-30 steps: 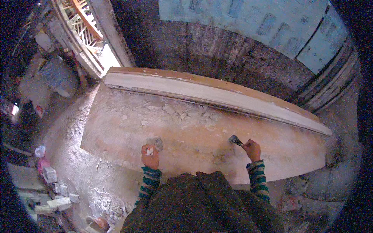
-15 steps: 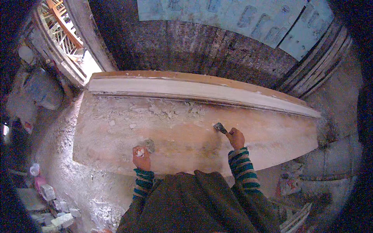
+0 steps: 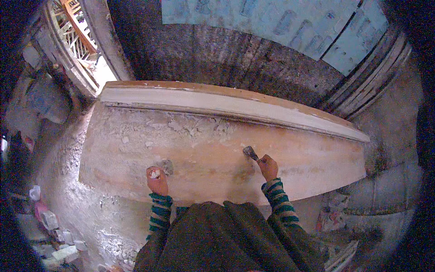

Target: The person scrapes a white powdery residue from a large curved wooden board using a small metal scraper held in the right hand. The person repeatedly scrapes along the surface, gathering the residue into a pile and occasionally moving it aside.

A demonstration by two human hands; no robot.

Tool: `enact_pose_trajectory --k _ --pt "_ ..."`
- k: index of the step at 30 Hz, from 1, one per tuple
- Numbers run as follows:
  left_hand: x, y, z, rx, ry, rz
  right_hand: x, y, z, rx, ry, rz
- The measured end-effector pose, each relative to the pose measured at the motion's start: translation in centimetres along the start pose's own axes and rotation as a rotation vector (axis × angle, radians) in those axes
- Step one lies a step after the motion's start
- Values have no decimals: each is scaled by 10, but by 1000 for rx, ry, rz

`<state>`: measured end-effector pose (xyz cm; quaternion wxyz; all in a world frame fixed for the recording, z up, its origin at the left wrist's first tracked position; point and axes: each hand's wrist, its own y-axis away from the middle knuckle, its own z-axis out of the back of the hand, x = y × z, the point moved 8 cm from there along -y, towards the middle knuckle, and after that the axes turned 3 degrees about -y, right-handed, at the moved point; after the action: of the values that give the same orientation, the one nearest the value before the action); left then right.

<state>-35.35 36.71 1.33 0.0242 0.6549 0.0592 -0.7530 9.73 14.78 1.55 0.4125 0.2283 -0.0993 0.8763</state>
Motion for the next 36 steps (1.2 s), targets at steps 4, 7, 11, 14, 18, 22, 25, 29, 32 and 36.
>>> enact_pose_trajectory --k 4,7,11,14,18,22,25,29,32,36 --pt "-13 5 -1 -55 -56 -25 15 -21 -8 -27 65 73" --pt "-32 7 -1 -75 -167 -77 34 -20 5 24 98 85" --pt "-34 9 -1 -135 -320 -130 35 -20 12 43 150 143" --pt "-34 14 -6 -110 -243 -107 27 -20 10 14 111 145" --pt "-30 16 -11 -85 -155 -26 -1 -14 6 85 26 107" --pt "-6 9 -4 -135 -172 -173 13 -11 5 21 1 213" --pt "-9 9 -3 -119 -286 -163 22 -17 6 5 -8 215" --pt "-24 13 -12 -131 -223 -158 22 -15 9 61 55 205" --pt "-18 11 -13 -109 -148 -178 28 -21 5 42 4 261" --pt "-27 17 -14 -142 -351 -190 26 -23 4 69 33 227"
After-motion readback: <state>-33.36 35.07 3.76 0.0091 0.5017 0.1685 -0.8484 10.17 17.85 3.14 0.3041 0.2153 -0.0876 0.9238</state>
